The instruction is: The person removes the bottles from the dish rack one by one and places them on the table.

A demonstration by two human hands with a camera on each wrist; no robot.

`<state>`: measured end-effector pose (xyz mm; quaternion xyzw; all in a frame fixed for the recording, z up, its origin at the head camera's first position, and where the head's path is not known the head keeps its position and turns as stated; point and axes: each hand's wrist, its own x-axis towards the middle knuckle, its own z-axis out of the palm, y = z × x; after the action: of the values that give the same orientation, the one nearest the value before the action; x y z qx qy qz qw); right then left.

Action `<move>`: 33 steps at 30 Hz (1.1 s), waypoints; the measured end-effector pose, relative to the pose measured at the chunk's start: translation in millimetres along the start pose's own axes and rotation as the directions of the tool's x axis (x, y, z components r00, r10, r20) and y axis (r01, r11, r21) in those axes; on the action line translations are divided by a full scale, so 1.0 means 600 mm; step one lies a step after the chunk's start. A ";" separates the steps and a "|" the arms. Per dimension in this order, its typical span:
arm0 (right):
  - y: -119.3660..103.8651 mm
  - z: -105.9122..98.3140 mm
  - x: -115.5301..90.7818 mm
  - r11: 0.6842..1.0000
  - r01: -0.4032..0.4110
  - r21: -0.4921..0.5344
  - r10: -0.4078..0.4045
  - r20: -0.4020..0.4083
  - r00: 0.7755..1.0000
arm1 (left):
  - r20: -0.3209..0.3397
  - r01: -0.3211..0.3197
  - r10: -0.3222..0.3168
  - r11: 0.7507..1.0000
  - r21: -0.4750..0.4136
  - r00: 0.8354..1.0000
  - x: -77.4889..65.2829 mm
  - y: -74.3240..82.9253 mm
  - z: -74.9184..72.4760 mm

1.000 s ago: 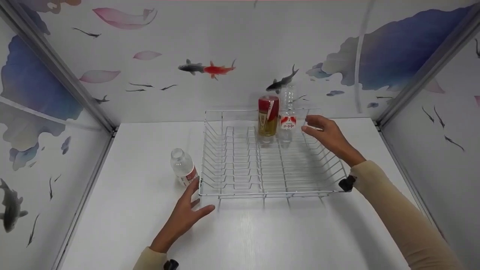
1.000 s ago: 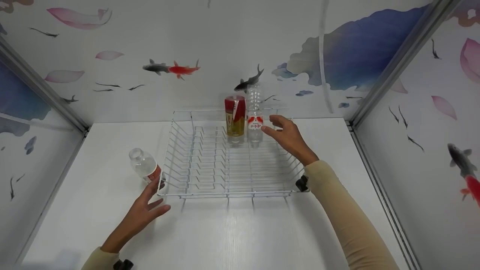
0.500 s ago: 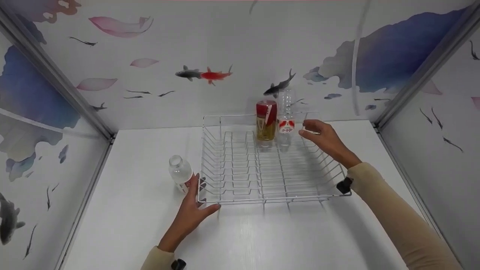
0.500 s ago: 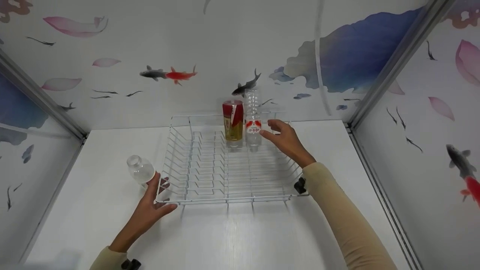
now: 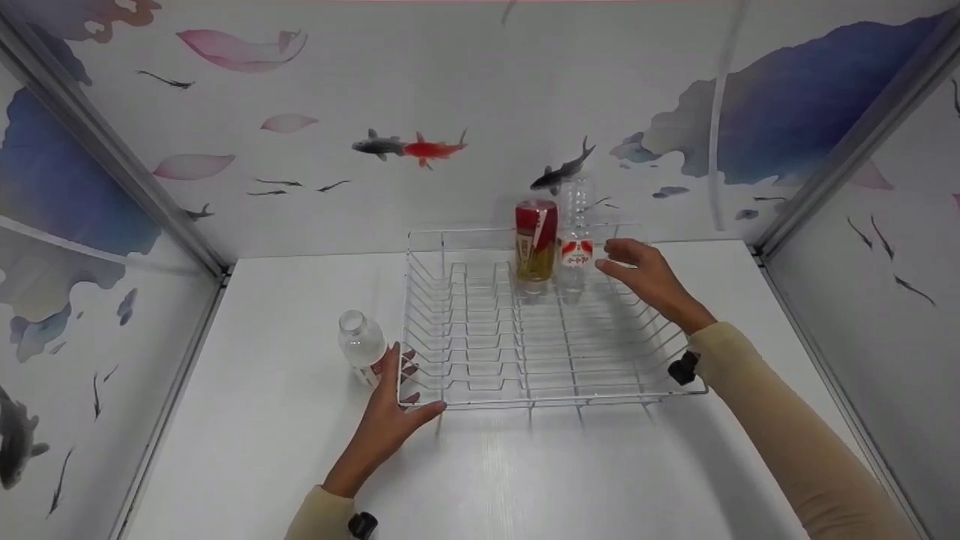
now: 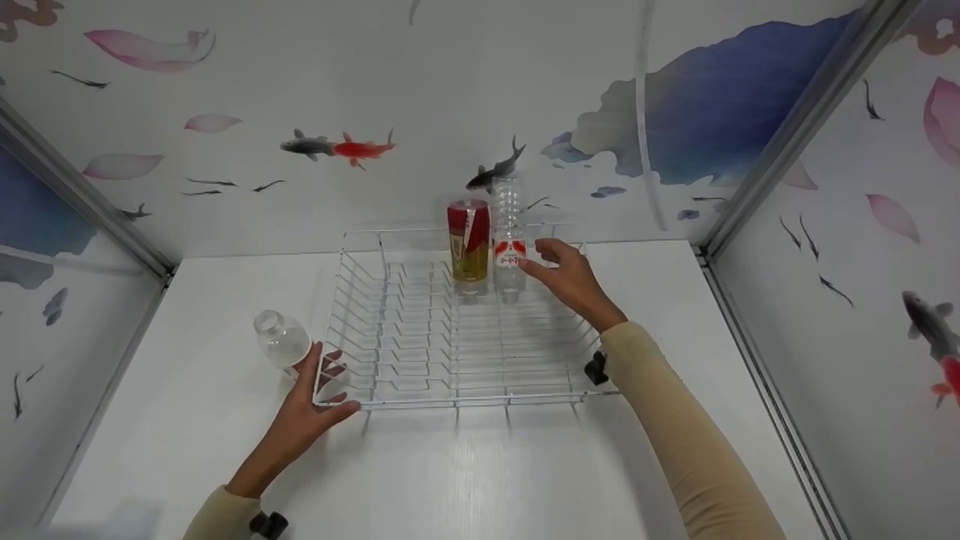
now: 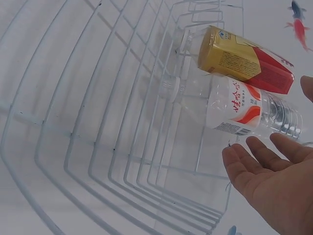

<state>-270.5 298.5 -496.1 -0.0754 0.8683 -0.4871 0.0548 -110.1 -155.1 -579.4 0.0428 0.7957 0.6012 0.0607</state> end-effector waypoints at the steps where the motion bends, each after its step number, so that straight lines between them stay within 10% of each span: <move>1: 0.000 0.001 0.001 1.000 -0.001 0.003 0.001 -0.001 1.000 | 0.002 -0.002 0.002 1.000 -0.004 1.000 0.000 0.000 0.000; 33: 0.034 0.055 0.040 0.997 -0.030 0.070 0.034 -0.056 0.998 | 0.006 -0.007 0.008 0.993 -0.115 1.000 -0.001 -0.012 0.007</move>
<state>-290.3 276.8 -531.1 -0.0459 0.8533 -0.5178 0.0404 -108.8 -153.3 -587.4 0.0440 0.7593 0.6462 0.0634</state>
